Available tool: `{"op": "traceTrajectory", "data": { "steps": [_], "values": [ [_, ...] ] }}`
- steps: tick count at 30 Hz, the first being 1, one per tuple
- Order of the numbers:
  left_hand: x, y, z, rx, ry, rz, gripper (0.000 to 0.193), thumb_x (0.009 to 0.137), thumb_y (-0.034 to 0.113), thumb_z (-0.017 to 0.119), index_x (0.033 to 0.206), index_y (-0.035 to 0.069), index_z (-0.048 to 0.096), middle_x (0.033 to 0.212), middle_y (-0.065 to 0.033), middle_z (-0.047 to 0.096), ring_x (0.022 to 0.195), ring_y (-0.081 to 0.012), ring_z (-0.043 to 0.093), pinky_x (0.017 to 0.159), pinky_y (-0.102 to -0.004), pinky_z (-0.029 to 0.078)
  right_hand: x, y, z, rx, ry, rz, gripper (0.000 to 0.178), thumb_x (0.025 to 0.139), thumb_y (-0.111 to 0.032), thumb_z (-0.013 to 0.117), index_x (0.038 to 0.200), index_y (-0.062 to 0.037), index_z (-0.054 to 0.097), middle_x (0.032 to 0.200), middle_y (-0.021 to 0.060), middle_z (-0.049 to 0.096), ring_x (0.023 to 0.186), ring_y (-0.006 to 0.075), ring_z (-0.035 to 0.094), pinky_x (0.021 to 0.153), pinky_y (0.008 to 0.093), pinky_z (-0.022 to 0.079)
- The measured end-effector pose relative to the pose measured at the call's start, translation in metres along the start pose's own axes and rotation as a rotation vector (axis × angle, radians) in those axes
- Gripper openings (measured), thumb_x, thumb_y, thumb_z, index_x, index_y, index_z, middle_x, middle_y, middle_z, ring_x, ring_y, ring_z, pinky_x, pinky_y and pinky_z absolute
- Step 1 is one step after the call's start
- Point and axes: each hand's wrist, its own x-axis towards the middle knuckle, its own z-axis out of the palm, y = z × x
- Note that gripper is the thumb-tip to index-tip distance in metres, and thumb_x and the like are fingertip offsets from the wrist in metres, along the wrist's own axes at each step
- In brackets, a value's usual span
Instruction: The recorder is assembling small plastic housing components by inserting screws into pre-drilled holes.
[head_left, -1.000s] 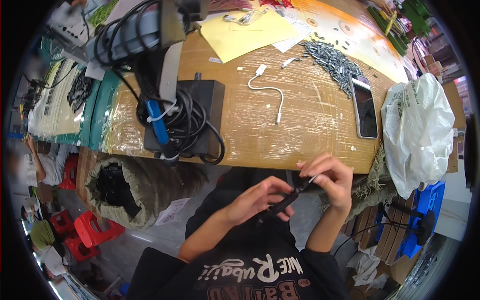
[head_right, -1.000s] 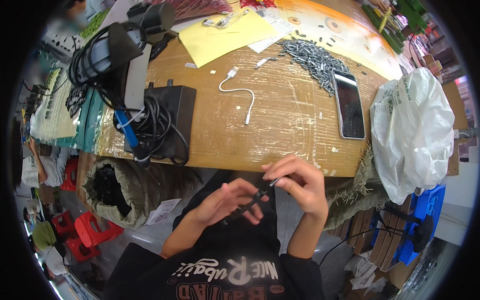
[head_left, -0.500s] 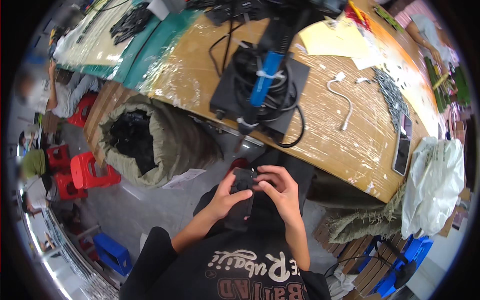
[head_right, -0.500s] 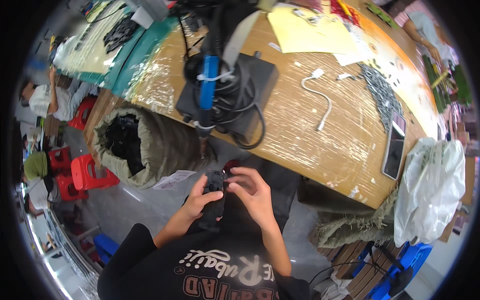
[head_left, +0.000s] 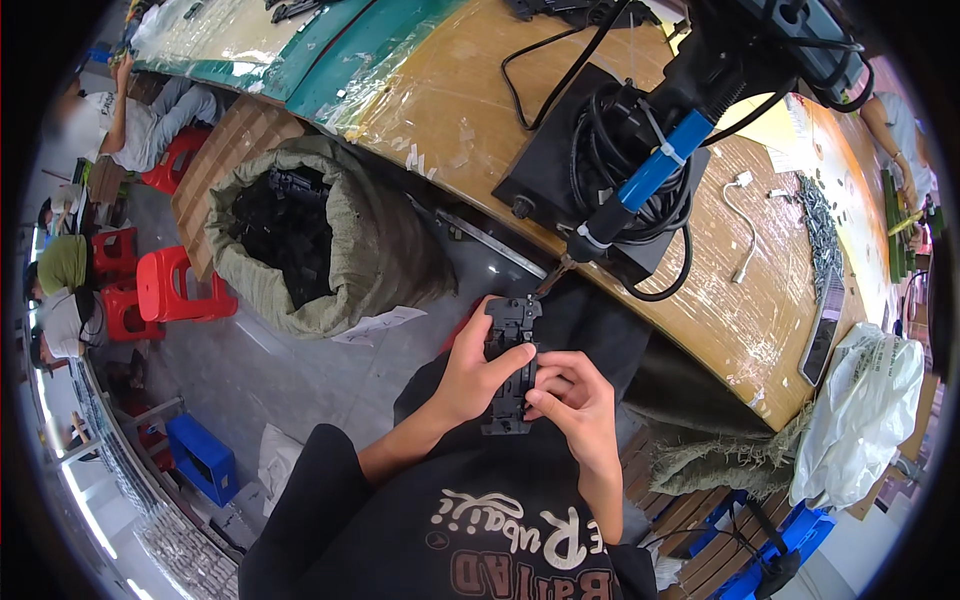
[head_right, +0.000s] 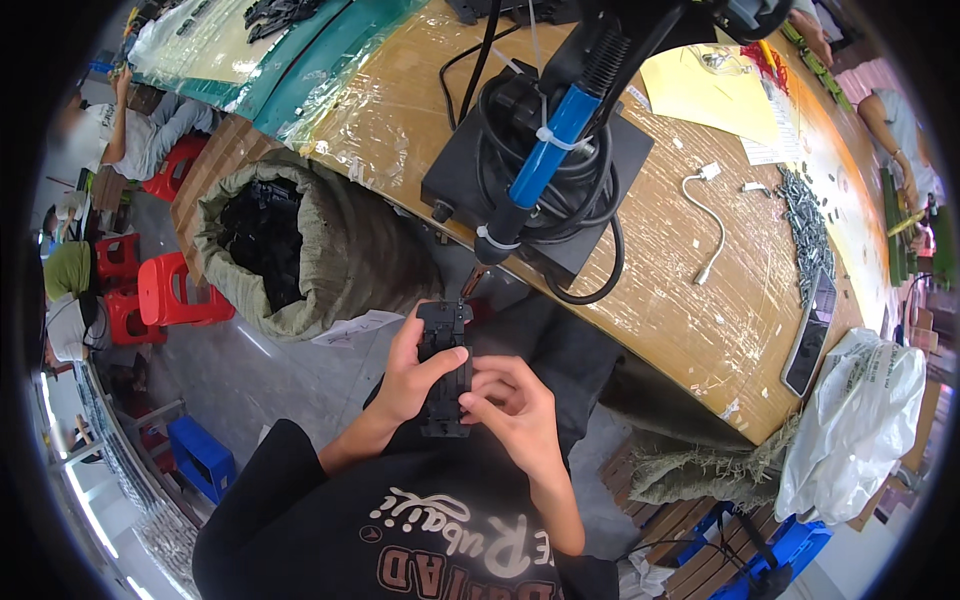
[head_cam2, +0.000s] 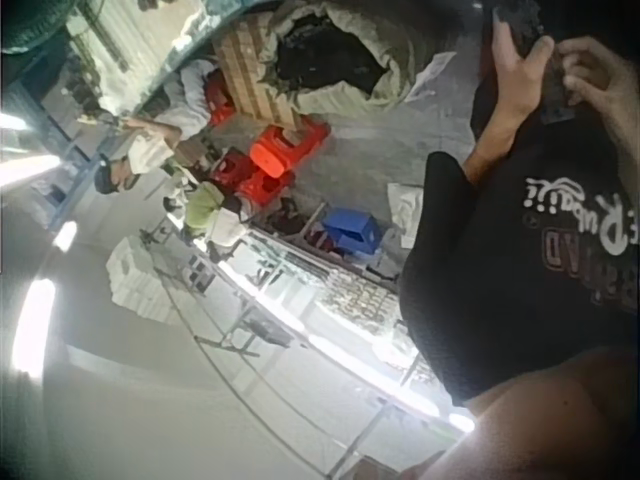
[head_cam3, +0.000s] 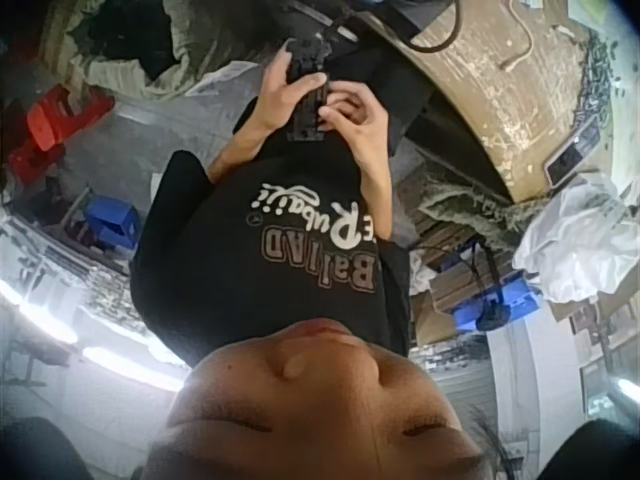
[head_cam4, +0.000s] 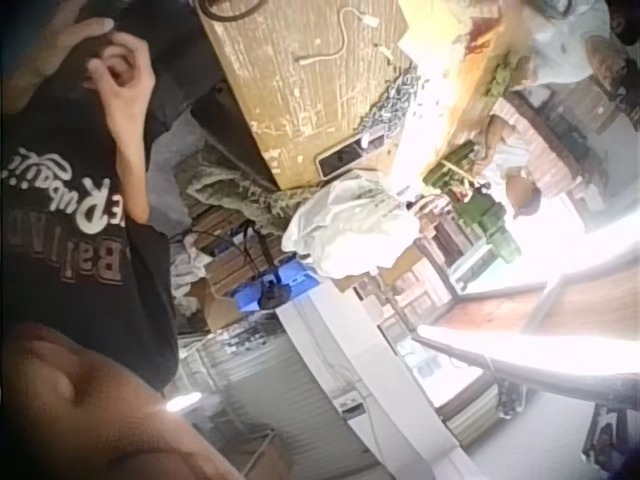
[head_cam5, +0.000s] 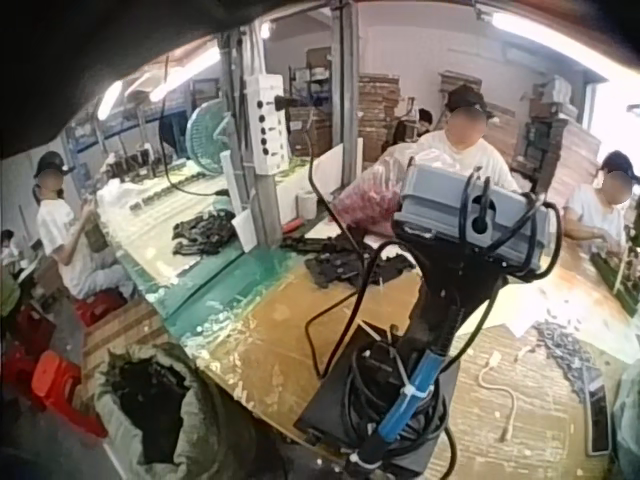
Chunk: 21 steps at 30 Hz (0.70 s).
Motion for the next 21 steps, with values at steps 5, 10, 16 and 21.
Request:
{"op": "traceTrajectory", "data": {
  "steps": [5, 10, 16, 21],
  "values": [
    [0.0006, 0.0016, 0.0012, -0.057, 0.033, -0.048, 0.029, 0.070, 0.005, 0.058, 0.098, 0.002, 0.049, 0.082, -0.0005, 0.046, 0.074, -0.0067, 0.044, 0.065, -0.0200, 0.037, -0.0009, -0.0001, 0.0029, 0.023, 0.034, -0.014, 0.031, 0.075, 0.006, 0.059, 0.103, 0.0046, 0.047, 0.084, 0.0078, 0.053, 0.075, 0.0120, 0.055, 0.060, 0.0248, 0.051],
    [0.0021, 0.0030, -0.0002, -0.003, -0.023, 0.016, 0.027, 0.075, 0.005, 0.056, 0.100, 0.003, 0.045, 0.081, 0.0005, 0.046, 0.072, -0.0043, 0.042, 0.064, -0.0190, 0.036, -0.0017, -0.0017, 0.0046, 0.016, 0.044, -0.022, 0.031, 0.074, 0.006, 0.059, 0.103, 0.0052, 0.047, 0.084, 0.0083, 0.053, 0.075, 0.0122, 0.055, 0.060, 0.0247, 0.050],
    [0.0033, 0.0020, -0.0022, 0.021, -0.041, 0.025, 0.028, 0.074, 0.004, 0.056, 0.100, 0.003, 0.045, 0.079, 0.0007, 0.046, 0.071, -0.0045, 0.042, 0.063, -0.0191, 0.036, -0.0018, -0.0037, 0.0066, 0.012, 0.050, -0.032, 0.031, 0.074, 0.007, 0.059, 0.103, 0.0055, 0.047, 0.084, 0.0088, 0.053, 0.075, 0.0123, 0.054, 0.061, 0.0248, 0.050],
    [0.0041, -0.0006, -0.0060, 0.101, -0.043, 0.054, 0.029, 0.075, 0.006, 0.057, 0.100, 0.002, 0.044, 0.077, -0.0002, 0.048, 0.069, -0.0053, 0.043, 0.061, -0.0199, 0.037, 0.0008, 0.0006, 0.0044, -0.015, 0.004, -0.039, 0.038, 0.072, 0.008, 0.060, 0.106, 0.0032, 0.044, 0.089, 0.0085, 0.052, 0.079, 0.0123, 0.054, 0.065, 0.0243, 0.049]
  ]
}}
